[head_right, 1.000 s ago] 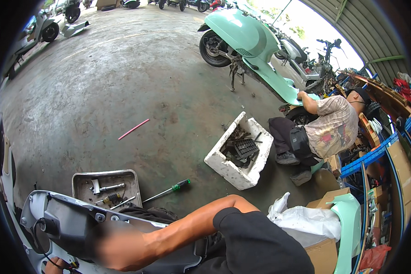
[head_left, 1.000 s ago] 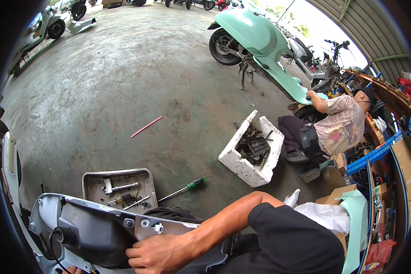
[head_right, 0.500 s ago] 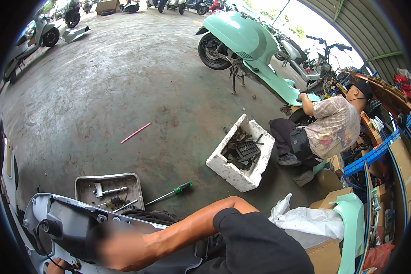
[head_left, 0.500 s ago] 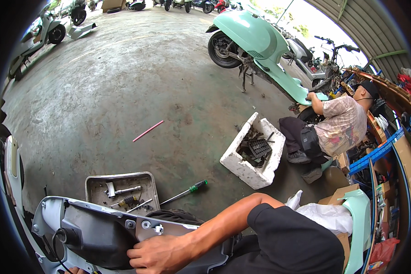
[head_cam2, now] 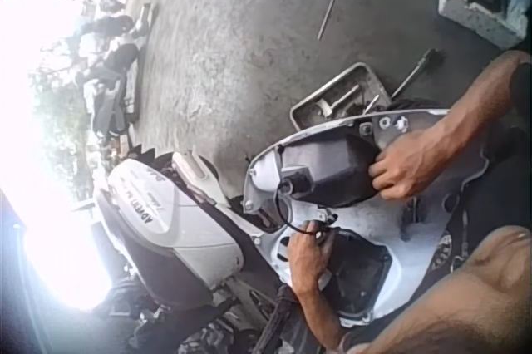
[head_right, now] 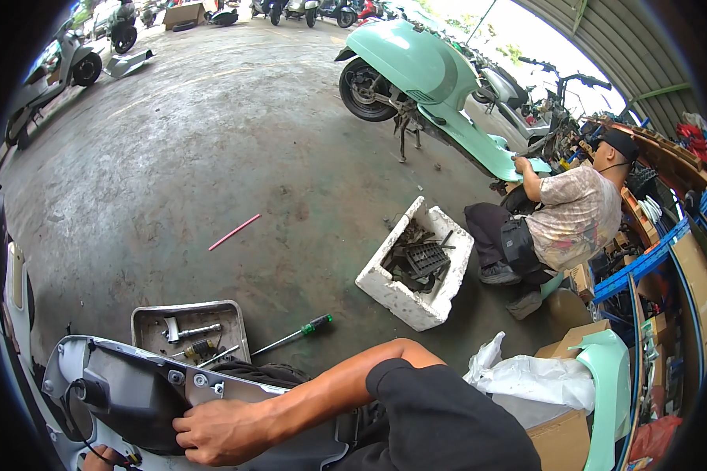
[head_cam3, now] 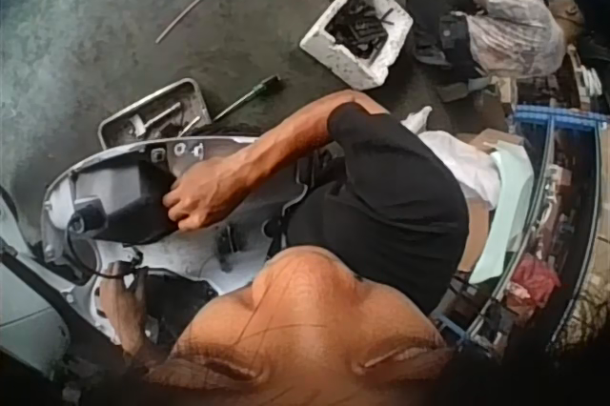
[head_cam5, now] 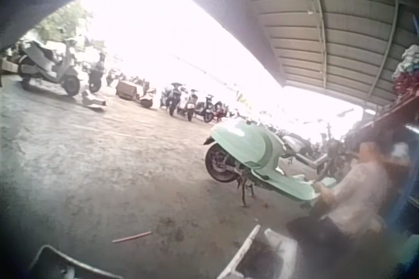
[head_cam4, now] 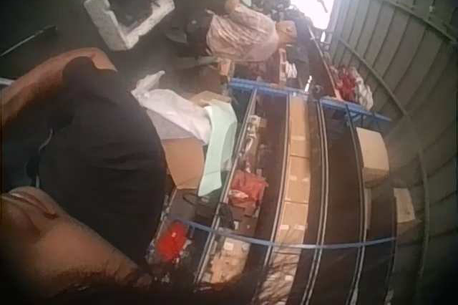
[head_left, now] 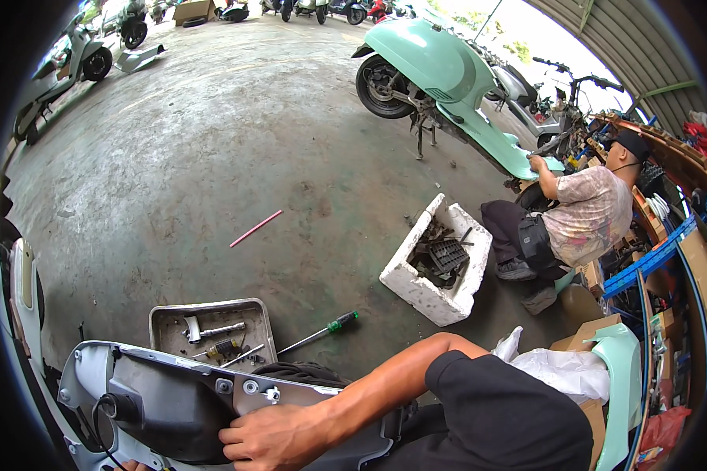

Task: The person uses a screwdriver to unscrew and remove internal components from a silver motorcycle fairing panel, then picks up screws from a metal tray.

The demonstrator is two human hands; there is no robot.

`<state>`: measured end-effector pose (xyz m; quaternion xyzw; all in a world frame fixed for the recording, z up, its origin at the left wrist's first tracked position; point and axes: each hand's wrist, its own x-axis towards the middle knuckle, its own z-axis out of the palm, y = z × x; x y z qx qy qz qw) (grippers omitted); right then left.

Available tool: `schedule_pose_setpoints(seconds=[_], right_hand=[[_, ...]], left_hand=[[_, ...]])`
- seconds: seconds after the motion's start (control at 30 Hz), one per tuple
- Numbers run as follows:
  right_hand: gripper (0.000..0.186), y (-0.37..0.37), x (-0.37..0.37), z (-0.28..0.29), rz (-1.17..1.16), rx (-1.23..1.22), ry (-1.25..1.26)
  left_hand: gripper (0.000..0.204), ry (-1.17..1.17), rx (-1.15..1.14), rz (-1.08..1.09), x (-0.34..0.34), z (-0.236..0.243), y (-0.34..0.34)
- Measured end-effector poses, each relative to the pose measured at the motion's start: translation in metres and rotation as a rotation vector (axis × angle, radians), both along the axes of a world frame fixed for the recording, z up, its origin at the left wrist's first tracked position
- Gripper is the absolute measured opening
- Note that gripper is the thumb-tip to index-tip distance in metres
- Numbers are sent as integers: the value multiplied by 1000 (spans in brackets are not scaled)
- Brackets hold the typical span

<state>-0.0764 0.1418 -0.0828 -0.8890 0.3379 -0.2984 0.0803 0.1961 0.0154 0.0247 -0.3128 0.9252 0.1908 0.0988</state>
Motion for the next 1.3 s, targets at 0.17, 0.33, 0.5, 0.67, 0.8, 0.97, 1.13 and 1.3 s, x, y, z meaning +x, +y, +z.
schedule_pose_setpoints(seconds=[0.17, 0.33, 0.5, 0.67, 0.8, 0.97, 1.13, 1.3], right_hand=[[18, -1, 0, 2, 2, 1, -2], [18, 0, -1, 3, 5, 3, -3], [18, -2, 0, 3, 7, 1, -11], [18, 2, 0, 2, -12, 19, -1], [18, -1, 2, 0, 2, 6, 4], [18, 0, 1, 2, -10, 4, 8], [17, 0, 2, 3, -9, -12, 10], [17, 0, 1, 3, -7, -15, 6]], left_hand=[[30, -16, 12, 6, 1, 1, -2], [31, -7, -10, 9, 0, 1, -1], [30, -18, -3, 9, 1, 2, -1], [28, 21, 1, -29, 1, -1, -3], [27, 9, 9, -7, 0, 2, -2], [27, 16, 12, -6, -1, 3, -2], [27, 20, -14, -13, 2, 1, -2], [27, -1, 5, 3, 1, 1, -2]])
